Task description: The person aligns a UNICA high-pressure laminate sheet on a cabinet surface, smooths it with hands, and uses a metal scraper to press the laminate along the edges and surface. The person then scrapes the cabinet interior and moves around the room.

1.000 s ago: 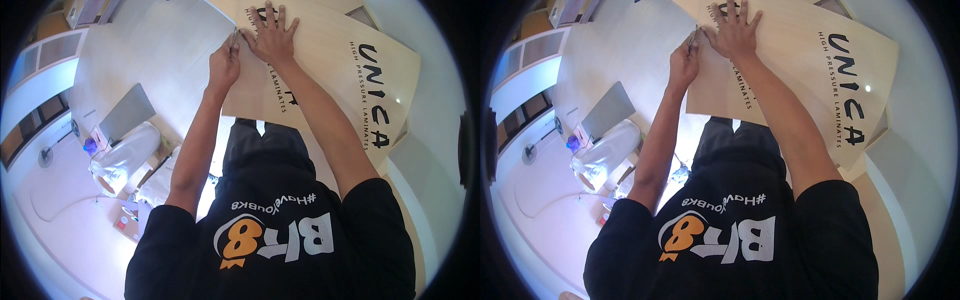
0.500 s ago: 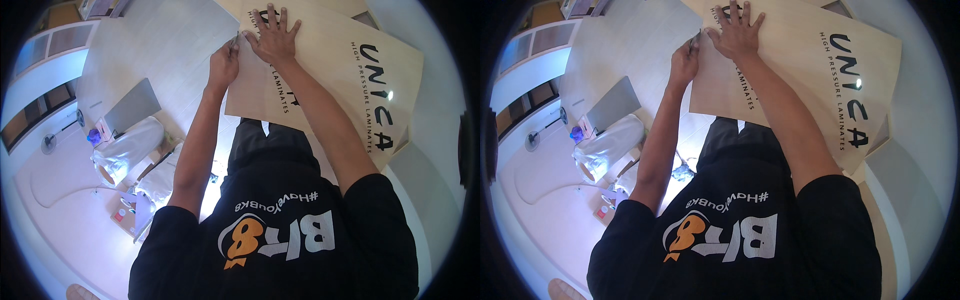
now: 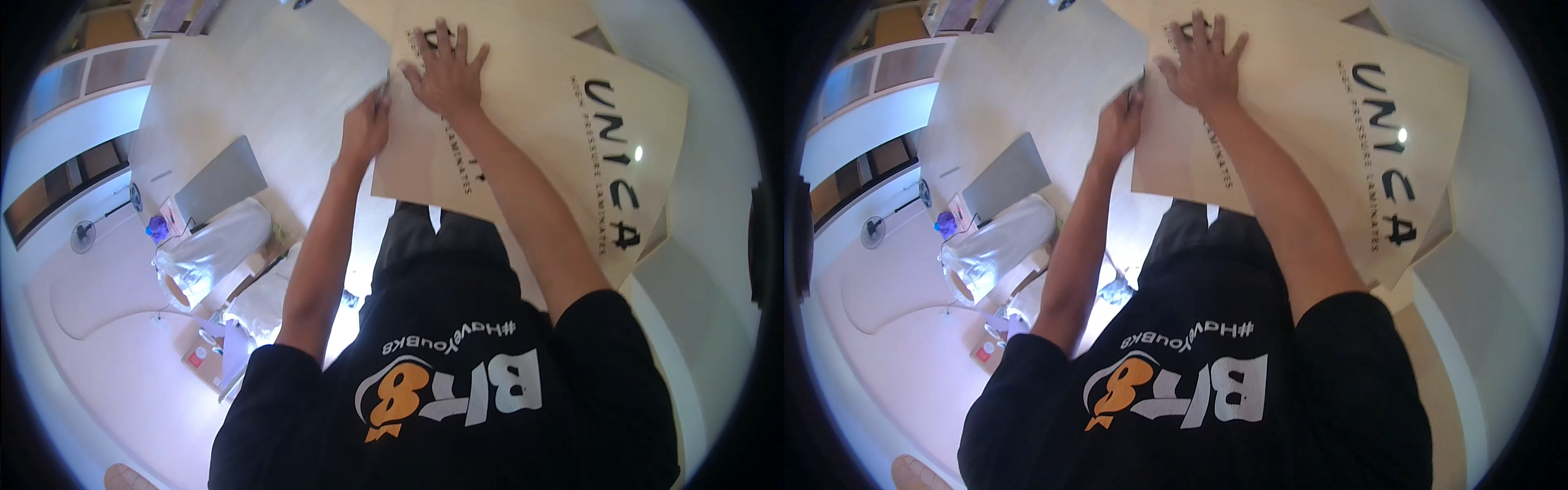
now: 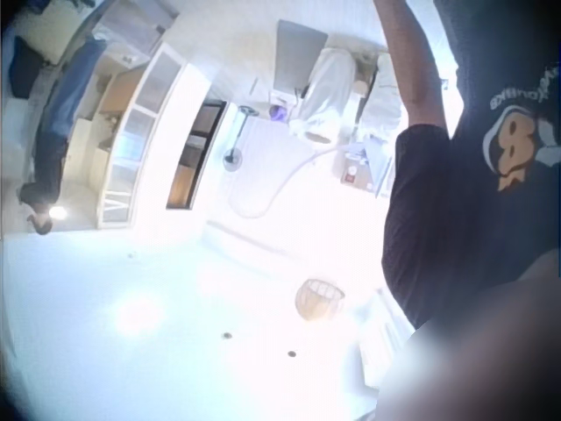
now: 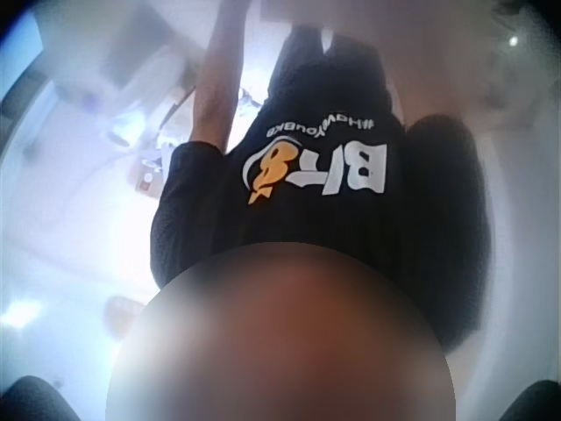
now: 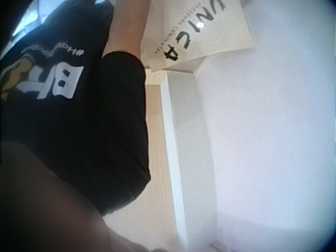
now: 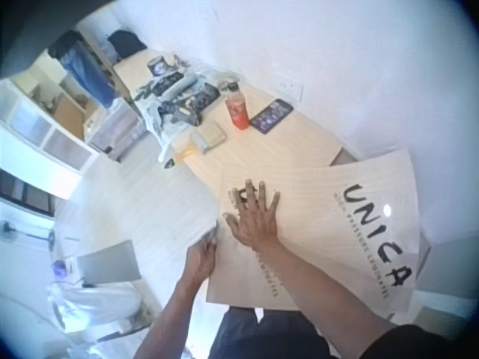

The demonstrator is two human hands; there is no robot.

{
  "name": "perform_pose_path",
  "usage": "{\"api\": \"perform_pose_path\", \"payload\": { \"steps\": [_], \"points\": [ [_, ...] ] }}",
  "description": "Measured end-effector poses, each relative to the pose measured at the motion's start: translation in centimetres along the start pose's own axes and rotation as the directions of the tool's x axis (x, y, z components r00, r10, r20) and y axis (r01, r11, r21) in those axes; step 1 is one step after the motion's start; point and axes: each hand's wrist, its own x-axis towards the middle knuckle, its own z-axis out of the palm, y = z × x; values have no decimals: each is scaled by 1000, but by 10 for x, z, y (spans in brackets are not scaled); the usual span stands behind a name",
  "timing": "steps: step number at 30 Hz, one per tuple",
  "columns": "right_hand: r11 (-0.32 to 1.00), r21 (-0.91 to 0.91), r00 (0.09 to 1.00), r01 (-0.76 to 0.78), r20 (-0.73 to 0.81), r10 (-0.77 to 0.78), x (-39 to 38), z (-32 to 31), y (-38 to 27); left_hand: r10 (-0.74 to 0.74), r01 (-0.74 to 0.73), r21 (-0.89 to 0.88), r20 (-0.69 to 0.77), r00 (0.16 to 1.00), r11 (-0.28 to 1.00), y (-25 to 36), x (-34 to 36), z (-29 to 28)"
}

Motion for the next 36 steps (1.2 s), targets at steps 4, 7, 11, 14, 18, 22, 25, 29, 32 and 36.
{"api": "perform_pose_path", "payload": {
  "steps": [4, 7, 11, 14, 18, 22, 25, 29, 32, 36],
  "points": [
    [1000, 6, 998, -11, 64, 11, 1, -4, -2, 26, -33, -72, -91, 996, 997, -8, -63, -7],
    [1000, 30, 999, -5, 52, 3, 7, -9, -5, -138, 133, -222, -6, 990, 966, -9, -77, -10],
    [997, 39, 995, -66, 81, 63, 37, -18, 4, -16, -8, -194, -121, 993, 981, 4, -30, -15],
    [999, -49, 999, -15, 49, 17, 54, -24, 16, -63, 34, -223, -122, 991, 974, 15, -5, -17],
    [994, -22, 993, -107, 50, 108, 27, -23, 17, -88, 47, -277, -138, 987, 960, 18, 1, -8],
    [997, 11, 997, -77, 3, 77, -10, -15, 14, -22, 12, -94, -102, 995, 995, 1, -2, -2],
    [996, -3, 995, -93, 18, 93, -10, -12, 16, 45, -47, -29, -60, 997, 998, -17, -33, -12],
    [994, 5, 992, -112, 57, 111, -5, -14, 16, -100, 93, 63, 112, 989, 994, -33, -116, -34],
    [995, 20, 995, -97, 4, 96, -7, -15, 15, 7, -7, -4, 27, 1000, 1000, -29, -110, -30],
    [998, -3, 992, -64, -107, 63, -11, -9, 16, 61, -61, 7, -15, 998, 998, -14, 7, -3]
  ]
}}
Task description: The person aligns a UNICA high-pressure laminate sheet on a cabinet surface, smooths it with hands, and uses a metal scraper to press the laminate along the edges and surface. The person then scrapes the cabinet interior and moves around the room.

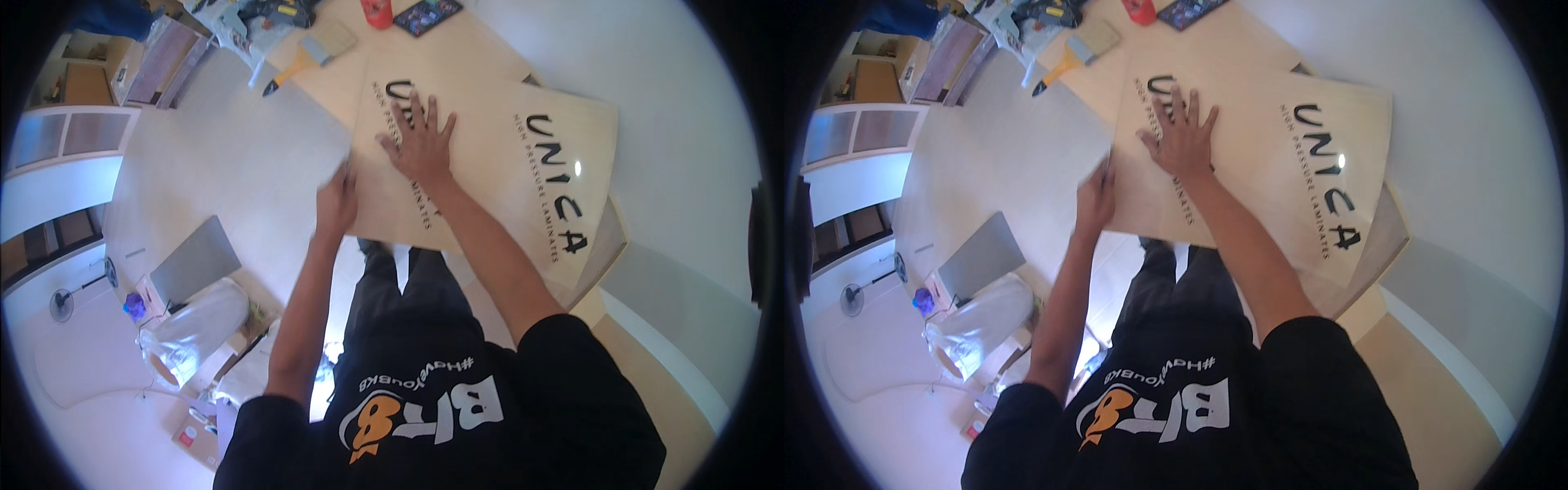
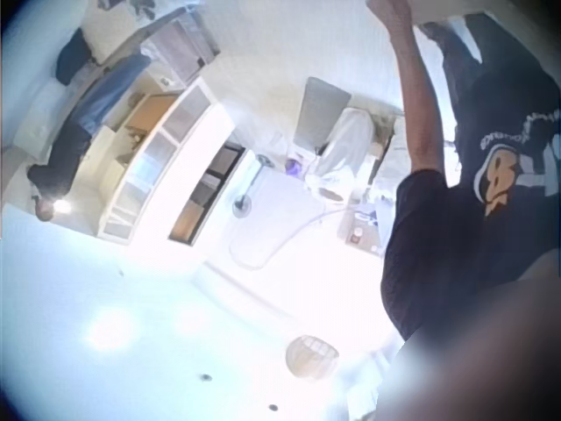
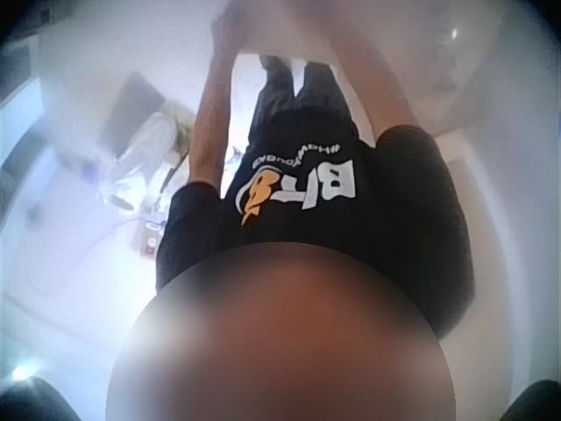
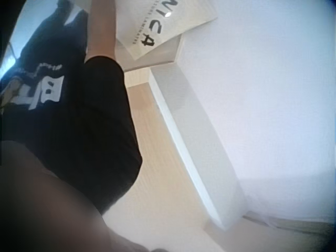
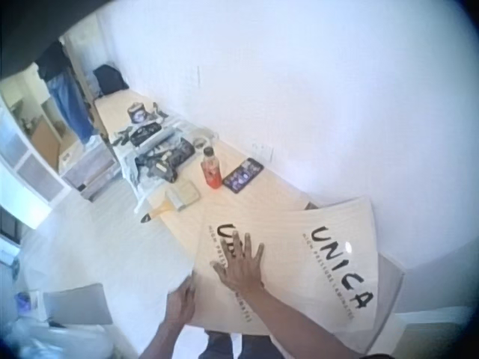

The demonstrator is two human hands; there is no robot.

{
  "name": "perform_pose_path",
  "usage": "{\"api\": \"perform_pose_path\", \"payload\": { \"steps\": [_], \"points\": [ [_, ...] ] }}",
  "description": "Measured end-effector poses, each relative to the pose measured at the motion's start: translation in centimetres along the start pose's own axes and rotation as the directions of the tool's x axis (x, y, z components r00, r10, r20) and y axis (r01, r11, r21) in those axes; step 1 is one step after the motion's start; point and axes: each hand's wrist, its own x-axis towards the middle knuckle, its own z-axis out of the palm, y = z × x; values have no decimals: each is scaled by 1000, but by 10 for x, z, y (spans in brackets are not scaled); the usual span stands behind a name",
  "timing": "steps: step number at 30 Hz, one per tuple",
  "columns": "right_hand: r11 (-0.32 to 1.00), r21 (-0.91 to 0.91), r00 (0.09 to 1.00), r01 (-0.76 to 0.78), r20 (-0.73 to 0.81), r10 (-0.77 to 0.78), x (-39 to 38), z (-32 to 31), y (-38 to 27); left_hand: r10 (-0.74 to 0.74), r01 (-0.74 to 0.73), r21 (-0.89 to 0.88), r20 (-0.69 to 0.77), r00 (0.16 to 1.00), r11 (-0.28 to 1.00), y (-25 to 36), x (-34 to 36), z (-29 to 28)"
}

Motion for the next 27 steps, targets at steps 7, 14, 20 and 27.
{"api": "perform_pose_path", "payload": {
  "steps": [7, 14, 20, 27],
  "points": [
    [1000, -8, 999, 3, -43, -4, 0, 10, 4, 42, -37, -44, 120, 992, 998, -16, -86, -23],
    [1000, -31, 999, 0, -44, -1, 0, 8, 4, 102, -105, 51, 68, 992, 993, 7, 5, -13],
    [993, -116, 1000, -12, 15, 14, 2, 1, 3, 155, -157, 23, 71, 985, 987, -4, -27, -15],
    [993, 106, 997, -44, 64, 38, 0, -13, 3, 200, -205, 97, 61, 978, 974, -4, -49, -19]
  ]
}}
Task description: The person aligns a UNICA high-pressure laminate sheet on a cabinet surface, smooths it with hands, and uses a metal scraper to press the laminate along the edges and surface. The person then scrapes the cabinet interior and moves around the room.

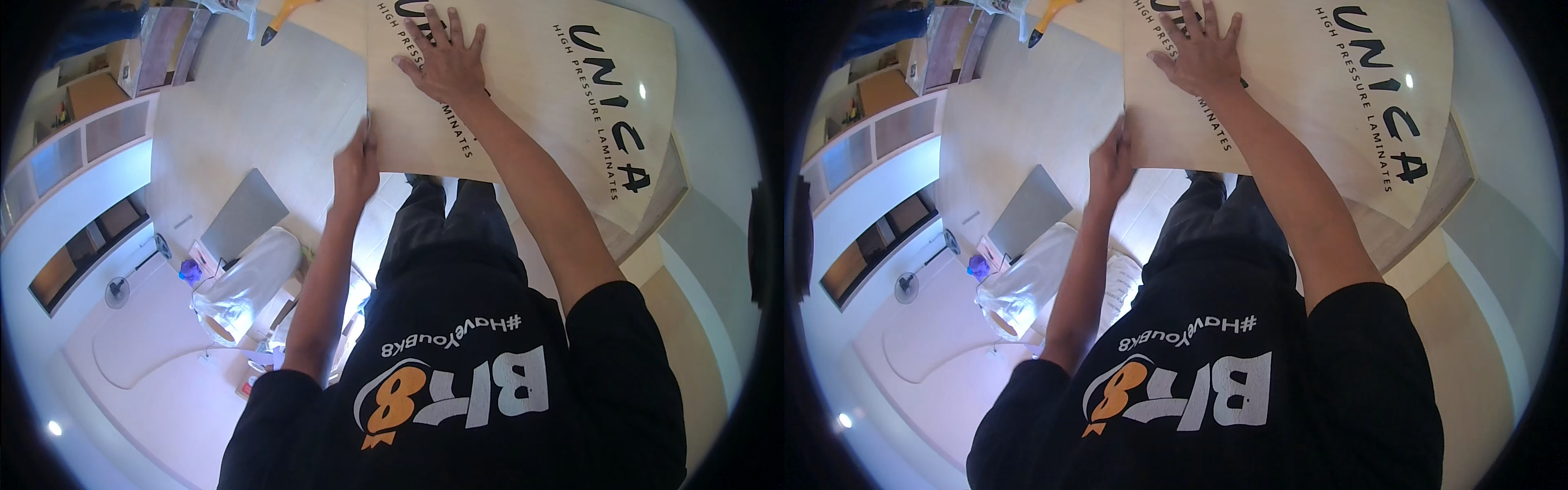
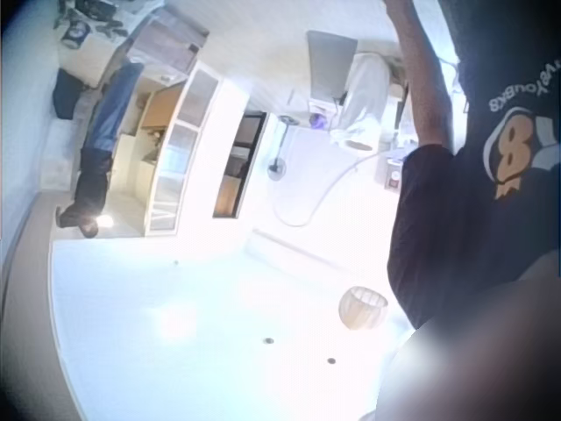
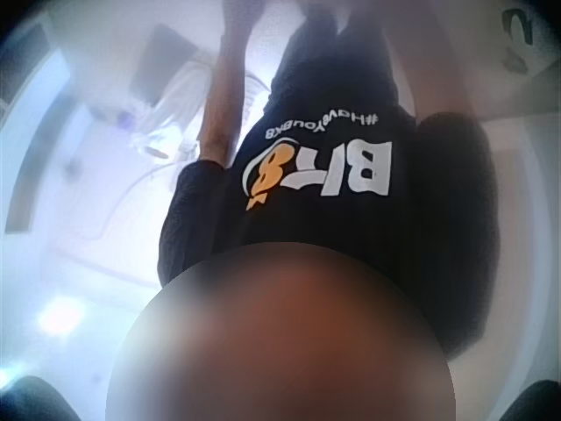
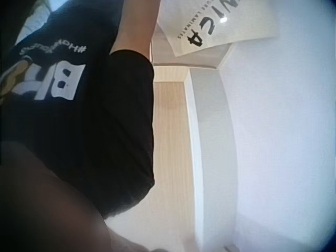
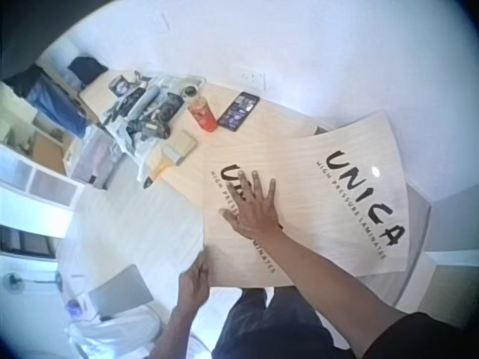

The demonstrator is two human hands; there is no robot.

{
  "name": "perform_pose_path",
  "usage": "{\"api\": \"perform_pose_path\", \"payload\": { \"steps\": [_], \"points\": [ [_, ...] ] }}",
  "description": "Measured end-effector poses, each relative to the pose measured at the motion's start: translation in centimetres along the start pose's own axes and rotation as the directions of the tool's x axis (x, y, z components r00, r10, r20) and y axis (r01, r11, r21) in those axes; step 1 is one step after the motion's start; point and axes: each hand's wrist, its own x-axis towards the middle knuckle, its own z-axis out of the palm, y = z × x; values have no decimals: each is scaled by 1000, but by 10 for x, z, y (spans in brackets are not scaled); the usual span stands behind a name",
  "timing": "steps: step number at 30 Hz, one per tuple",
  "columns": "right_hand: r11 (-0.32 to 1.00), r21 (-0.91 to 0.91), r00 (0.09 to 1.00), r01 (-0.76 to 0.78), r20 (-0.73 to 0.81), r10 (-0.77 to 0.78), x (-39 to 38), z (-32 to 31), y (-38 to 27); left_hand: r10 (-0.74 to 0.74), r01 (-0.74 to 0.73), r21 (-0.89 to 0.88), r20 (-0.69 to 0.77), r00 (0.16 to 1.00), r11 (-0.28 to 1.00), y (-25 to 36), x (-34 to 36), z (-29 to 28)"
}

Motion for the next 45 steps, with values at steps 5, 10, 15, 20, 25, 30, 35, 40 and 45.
{"api": "perform_pose_path", "payload": {
  "steps": [5, 10, 15, 20, 25, 30, 35, 40, 45],
  "points": [
    [1000, -13, 999, -22, 32, 22, 3, 0, 1, 1, 2, -120, 23, 1000, 993, -11, 85, 12],
    [1000, -30, 1000, -9, -14, 8, 1, 4, 0, 25, -25, -4, 30, 999, 1000, -9, -35, -7],
    [999, -49, 1000, -5, -3, 4, -2, 4, 0, 72, -71, 17, -68, 995, 997, -12, 10, 0],
    [999, -26, 999, -21, 24, 22, 3, 4, 0, -188, 193, -277, 46, 981, 941, -3, 100, 6],
    [1000, 13, 999, -29, 41, 28, 4, 2, 1, -48, 39, -115, -77, 996, 993, -8, -29, -5],
    [999, -35, 991, -37, 129, 41, 6, -4, -2, -532, 393, -791, 102, 841, 469, -74, -63, -35],
    [997, -35, 982, -63, 178, 69, 8, -9, -5, -588, 229, -973, 169, 791, 29, -73, -21, -14],
    [998, -48, 995, -31, 90, 36, 4, -1, -2, -413, 74, -983, 137, 900, -166, -42, -24, 5],
    [999, -51, 999, -17, 35, 19, 3, 6, -1, -328, 246, -959, 279, 902, -140, -32, -37, -7]
  ]
}}
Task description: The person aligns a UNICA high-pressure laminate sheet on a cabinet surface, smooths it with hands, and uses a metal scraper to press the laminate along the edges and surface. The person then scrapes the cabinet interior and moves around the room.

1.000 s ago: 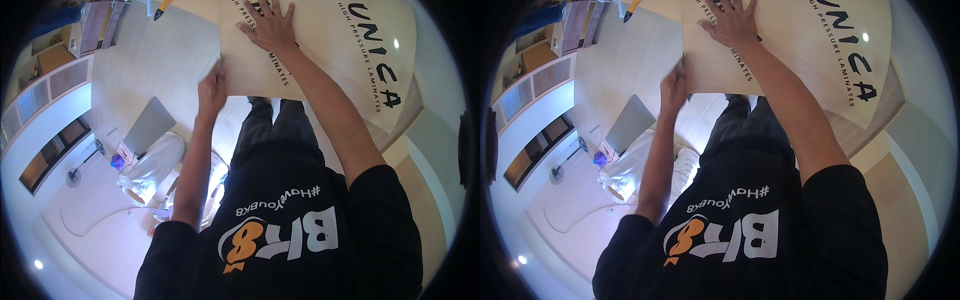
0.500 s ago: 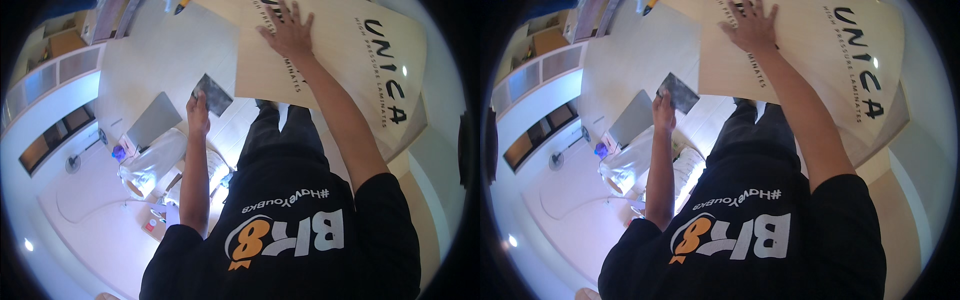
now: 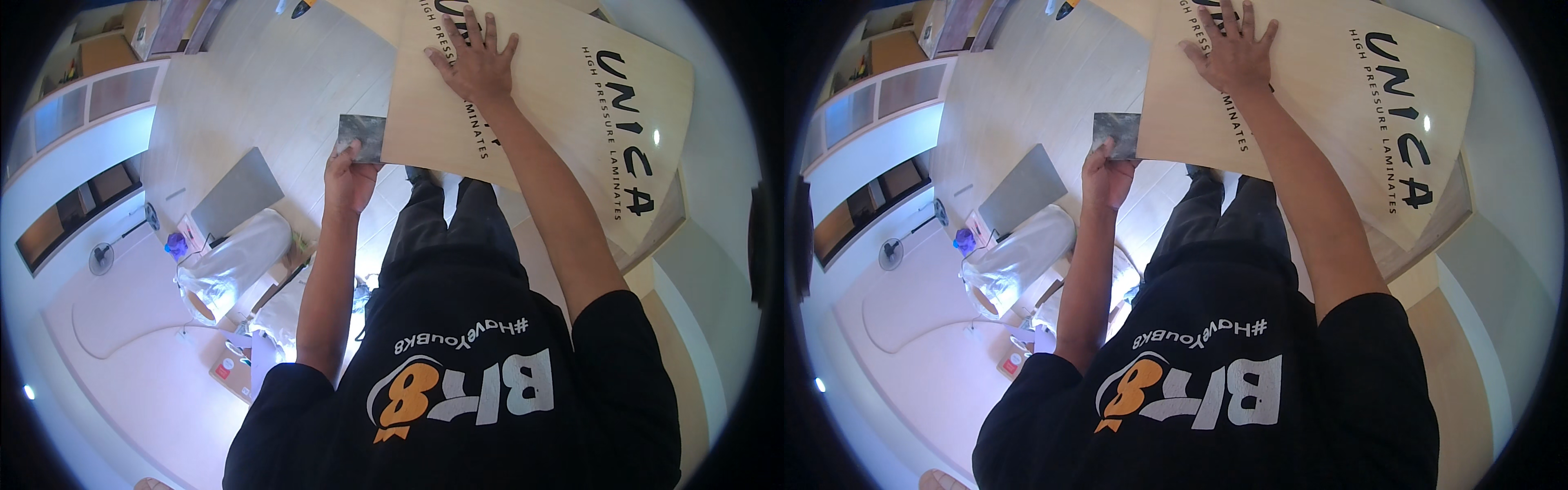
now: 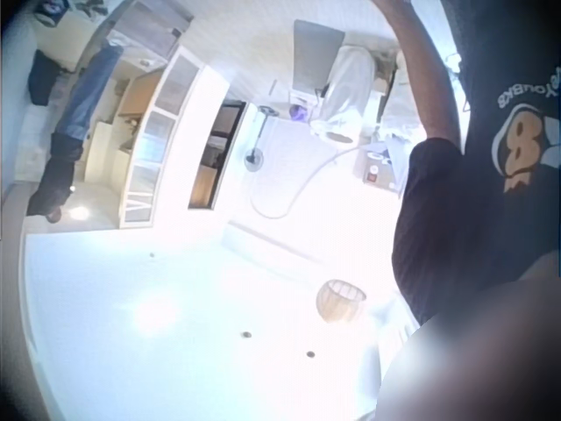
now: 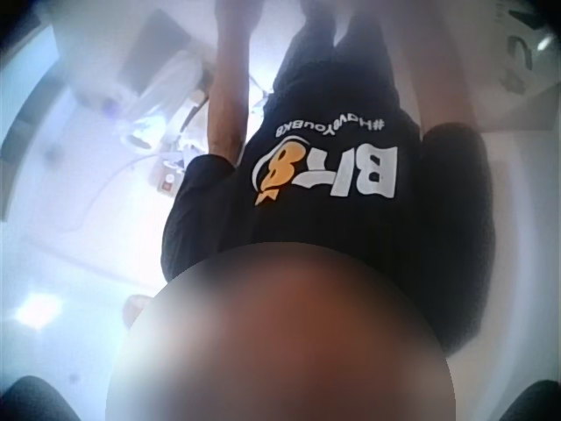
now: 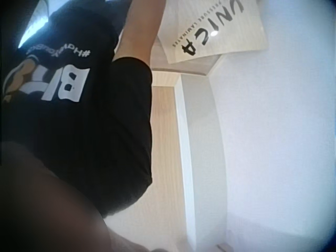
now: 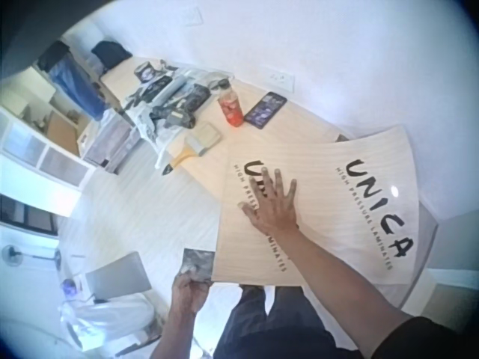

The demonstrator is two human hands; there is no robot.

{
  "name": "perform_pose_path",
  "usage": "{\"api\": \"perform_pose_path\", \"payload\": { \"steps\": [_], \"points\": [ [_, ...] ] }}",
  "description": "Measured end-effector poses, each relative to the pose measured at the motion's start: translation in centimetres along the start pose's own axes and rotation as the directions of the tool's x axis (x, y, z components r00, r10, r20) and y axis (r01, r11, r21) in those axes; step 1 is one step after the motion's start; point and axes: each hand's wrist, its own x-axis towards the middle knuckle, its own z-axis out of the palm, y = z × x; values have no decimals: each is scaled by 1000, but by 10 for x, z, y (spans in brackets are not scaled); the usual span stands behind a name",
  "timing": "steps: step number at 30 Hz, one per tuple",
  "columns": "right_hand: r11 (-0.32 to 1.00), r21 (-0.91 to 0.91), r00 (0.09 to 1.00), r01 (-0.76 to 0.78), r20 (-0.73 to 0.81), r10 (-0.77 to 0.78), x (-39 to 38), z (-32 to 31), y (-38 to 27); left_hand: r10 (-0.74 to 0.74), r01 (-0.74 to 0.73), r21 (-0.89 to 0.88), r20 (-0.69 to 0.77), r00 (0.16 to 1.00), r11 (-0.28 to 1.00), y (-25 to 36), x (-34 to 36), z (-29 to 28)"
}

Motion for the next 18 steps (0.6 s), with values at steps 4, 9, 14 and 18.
{"api": "perform_pose_path", "payload": {
  "steps": [4, 9, 14, 18],
  "points": [
    [1000, -9, 1000, 5, -14, -6, 0, 0, -1, -15, 12, 49, 55, 998, 999, 3, -5, 12],
    [1000, -4, 1000, 0, -7, 0, 0, 1, -1, -174, 176, 27, -58, 983, 984, 9, -11, 21],
    [1000, -16, 999, -17, 32, 18, 1, 7, 2, -61, 69, 147, -59, 996, 987, 8, -19, 13],
    [975, -222, 995, 24, -85, -44, 1, 14, 3, 34, -43, 159, 56, 998, 986, -1, -26, 12]
  ]
}}
